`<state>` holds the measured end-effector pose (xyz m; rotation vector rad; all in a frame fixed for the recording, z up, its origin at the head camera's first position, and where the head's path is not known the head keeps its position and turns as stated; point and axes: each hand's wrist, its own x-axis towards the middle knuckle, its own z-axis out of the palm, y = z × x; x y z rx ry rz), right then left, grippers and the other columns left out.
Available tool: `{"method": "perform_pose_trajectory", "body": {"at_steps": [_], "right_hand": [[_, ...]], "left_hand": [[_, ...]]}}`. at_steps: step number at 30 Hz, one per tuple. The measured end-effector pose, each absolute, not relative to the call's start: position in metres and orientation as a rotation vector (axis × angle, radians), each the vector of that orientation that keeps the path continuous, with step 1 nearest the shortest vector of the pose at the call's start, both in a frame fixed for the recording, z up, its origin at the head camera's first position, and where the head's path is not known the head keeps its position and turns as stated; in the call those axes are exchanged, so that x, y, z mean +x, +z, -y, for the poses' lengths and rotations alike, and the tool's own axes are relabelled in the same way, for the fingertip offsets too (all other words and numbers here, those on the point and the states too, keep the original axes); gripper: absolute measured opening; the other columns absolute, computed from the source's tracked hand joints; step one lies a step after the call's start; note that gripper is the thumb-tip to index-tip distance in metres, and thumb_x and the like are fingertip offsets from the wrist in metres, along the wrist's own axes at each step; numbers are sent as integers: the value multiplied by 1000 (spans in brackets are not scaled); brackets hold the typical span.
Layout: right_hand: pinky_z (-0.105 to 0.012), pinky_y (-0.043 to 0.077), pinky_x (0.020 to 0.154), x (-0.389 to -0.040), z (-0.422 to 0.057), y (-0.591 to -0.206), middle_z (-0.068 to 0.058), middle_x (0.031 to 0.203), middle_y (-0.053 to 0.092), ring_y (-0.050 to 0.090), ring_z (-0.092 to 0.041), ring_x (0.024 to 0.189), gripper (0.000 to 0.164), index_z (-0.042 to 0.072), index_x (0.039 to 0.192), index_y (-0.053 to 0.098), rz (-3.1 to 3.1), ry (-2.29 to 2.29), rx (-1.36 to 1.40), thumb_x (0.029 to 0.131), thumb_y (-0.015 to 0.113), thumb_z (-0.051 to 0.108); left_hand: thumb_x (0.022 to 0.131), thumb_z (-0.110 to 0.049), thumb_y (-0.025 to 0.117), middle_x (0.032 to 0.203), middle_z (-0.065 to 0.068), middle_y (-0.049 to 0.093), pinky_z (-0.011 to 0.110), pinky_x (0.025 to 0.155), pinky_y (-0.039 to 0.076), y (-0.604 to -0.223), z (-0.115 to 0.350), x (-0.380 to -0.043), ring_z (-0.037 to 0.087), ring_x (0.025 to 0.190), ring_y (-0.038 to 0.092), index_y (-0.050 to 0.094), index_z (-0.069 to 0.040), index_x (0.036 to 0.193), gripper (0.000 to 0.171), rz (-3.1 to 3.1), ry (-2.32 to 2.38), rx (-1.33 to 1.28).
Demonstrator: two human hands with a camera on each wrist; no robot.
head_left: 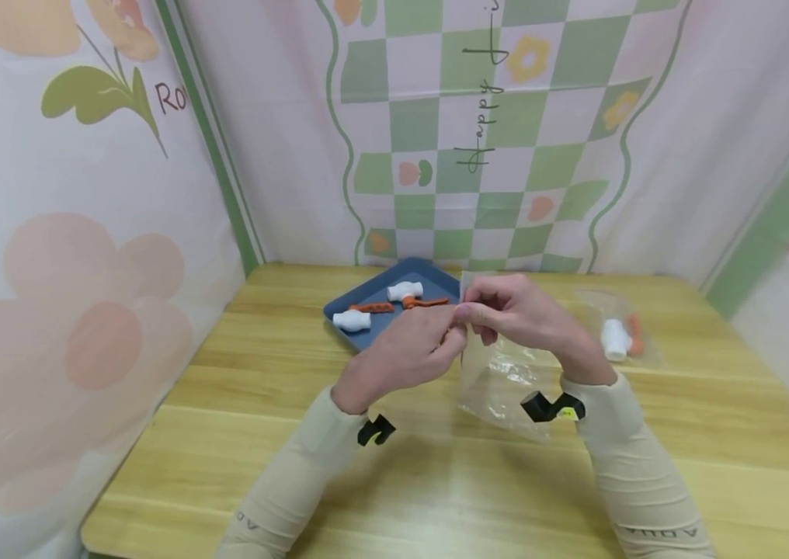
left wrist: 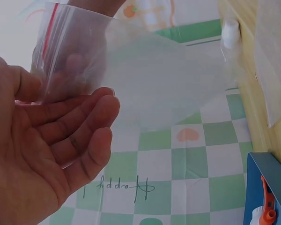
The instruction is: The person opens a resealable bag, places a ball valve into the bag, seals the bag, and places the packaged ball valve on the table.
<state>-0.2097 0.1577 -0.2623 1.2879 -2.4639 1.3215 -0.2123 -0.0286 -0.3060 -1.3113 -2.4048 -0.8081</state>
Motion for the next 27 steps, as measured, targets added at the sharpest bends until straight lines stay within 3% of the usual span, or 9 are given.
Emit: {"method": "perform_pose_trajectory", "body": {"at_steps": [8,21,27], "right_hand": [[-26,41,41,-209,-159,-262,-8,56,54,50,-20,45,15,5,76,57,2441,1310,1287,90,58,4],[-25,43,42,-208,-162,-259,-13,59,55,51,-21,46,15,5,78,59,2420,1351,1326,92,53,0],[-25,41,42,-206,-163,-258,-9,58,54,51,-20,47,18,4,76,59,2429,1325,1352,92,53,1]], "left_hand": [[100,-24,25,56,-6,38,18,48,29,-305,29,-214,5,44,33,49,-19,83,29,2406,-832,-1321],[100,-21,29,61,-6,40,19,51,32,-303,29,-213,5,51,36,47,-17,76,31,2305,-918,-1320],[101,-22,29,61,-5,39,19,52,32,-303,29,-213,6,52,36,46,-17,75,32,2296,-944,-1363]]}}
